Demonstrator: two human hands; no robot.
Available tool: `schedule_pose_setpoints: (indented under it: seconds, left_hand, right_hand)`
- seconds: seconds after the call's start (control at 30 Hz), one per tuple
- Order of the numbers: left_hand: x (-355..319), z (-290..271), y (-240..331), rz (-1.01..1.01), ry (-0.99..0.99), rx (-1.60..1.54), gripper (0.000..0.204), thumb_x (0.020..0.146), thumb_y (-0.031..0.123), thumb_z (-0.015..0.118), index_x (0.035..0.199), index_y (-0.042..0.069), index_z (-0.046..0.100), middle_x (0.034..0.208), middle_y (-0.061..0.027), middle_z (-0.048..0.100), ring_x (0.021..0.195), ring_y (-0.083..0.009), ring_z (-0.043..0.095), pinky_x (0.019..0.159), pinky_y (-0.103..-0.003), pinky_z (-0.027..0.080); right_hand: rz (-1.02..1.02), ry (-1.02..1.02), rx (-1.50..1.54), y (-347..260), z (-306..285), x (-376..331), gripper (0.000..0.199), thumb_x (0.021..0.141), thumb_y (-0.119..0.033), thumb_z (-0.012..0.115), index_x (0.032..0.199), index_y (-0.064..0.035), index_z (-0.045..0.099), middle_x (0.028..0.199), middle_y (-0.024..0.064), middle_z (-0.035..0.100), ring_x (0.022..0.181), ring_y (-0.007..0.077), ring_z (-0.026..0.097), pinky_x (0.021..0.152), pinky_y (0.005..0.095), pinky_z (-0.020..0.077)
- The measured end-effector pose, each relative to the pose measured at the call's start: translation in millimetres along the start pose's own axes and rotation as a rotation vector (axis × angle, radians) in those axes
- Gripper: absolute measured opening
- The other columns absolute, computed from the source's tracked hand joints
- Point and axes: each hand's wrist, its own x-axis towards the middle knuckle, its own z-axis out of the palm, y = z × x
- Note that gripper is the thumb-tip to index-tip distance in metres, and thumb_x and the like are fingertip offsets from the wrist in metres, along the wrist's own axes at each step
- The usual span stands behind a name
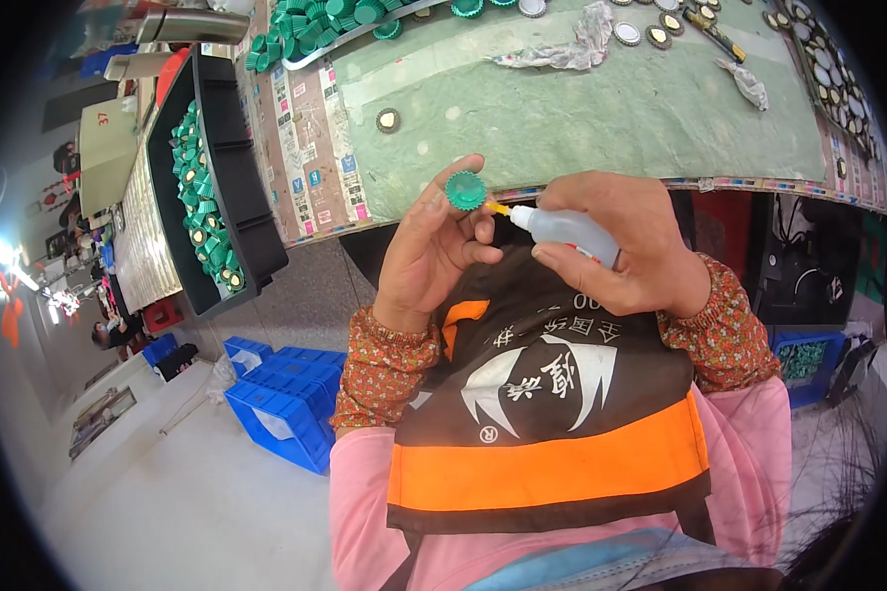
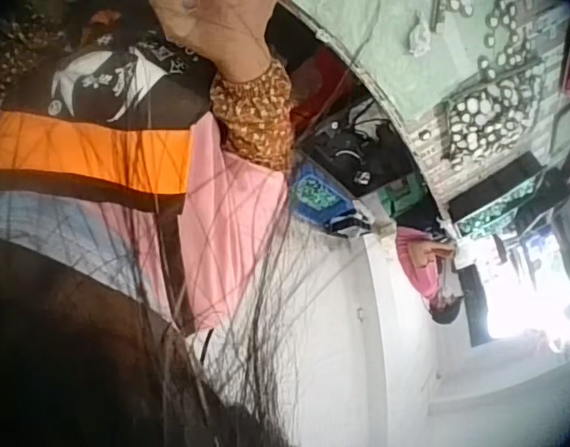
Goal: The person repeatedly applies glue from a small bottle into green plastic bottle caps and then presses a small round metallic piece into each cap. The person handles the caps and metallic pieces one at a time, placing the assembled units on the table. The workspace contains piles of green caps and metallic pieces.
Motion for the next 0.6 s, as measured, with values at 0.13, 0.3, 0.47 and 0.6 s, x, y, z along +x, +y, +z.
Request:
schedule_pose_setpoints:
  seconds: [0.13,0.3,0.47,0.6]
  left_hand:
    - [-1,2,0,-0.006,0.012,0.052,0.057,0.105,0.024,0.052,0.152,-0.004,0.034,0.118,-0.0179,0.062,0.096,-0.0210,0.065,0.080,-0.037,0.066]
    - [-2,4,1,-0.015,0.018,0.091,0.058,0.104,0.025,0.056,0.151,-0.003,0.036,0.121,-0.0177,0.062,0.096,-0.0202,0.065,0.080,-0.036,0.066]
    - [-2,4,-2,-0.027,0.019,0.097,0.058,0.103,0.024,0.059,0.150,-0.003,0.037,0.122,-0.0175,0.061,0.096,-0.0195,0.065,0.079,-0.036,0.066]
    - [-3,4,-2,-0.031,0.026,0.111,0.058,0.103,0.024,0.059,0.149,-0.003,0.038,0.122,-0.0171,0.061,0.096,-0.0192,0.065,0.079,-0.035,0.066]
  right_hand:
    - [-0.019,-0.002,-0.031,-2,5,0,0.027,0.082,-0.017,0.076,0.103,-0.0062,0.063,0.074,0.0106,0.062,0.064,0.0330,0.064,0.057,0.0416,0.0486]
    - [-0.014,0.003,-0.035,-2,9,1,0.023,0.084,-0.017,0.075,0.101,-0.0065,0.062,0.072,0.0109,0.061,0.063,0.0332,0.063,0.056,0.0425,0.0483]
    - [0.013,-0.009,-0.024,-3,10,0,0.021,0.086,-0.017,0.073,0.099,-0.0063,0.061,0.072,0.0119,0.061,0.064,0.0339,0.064,0.056,0.0429,0.0481]
    - [0.015,-0.017,-0.020,-4,11,0,0.021,0.087,-0.017,0.073,0.099,-0.0061,0.060,0.072,0.0124,0.061,0.064,0.0347,0.064,0.056,0.0433,0.0481]
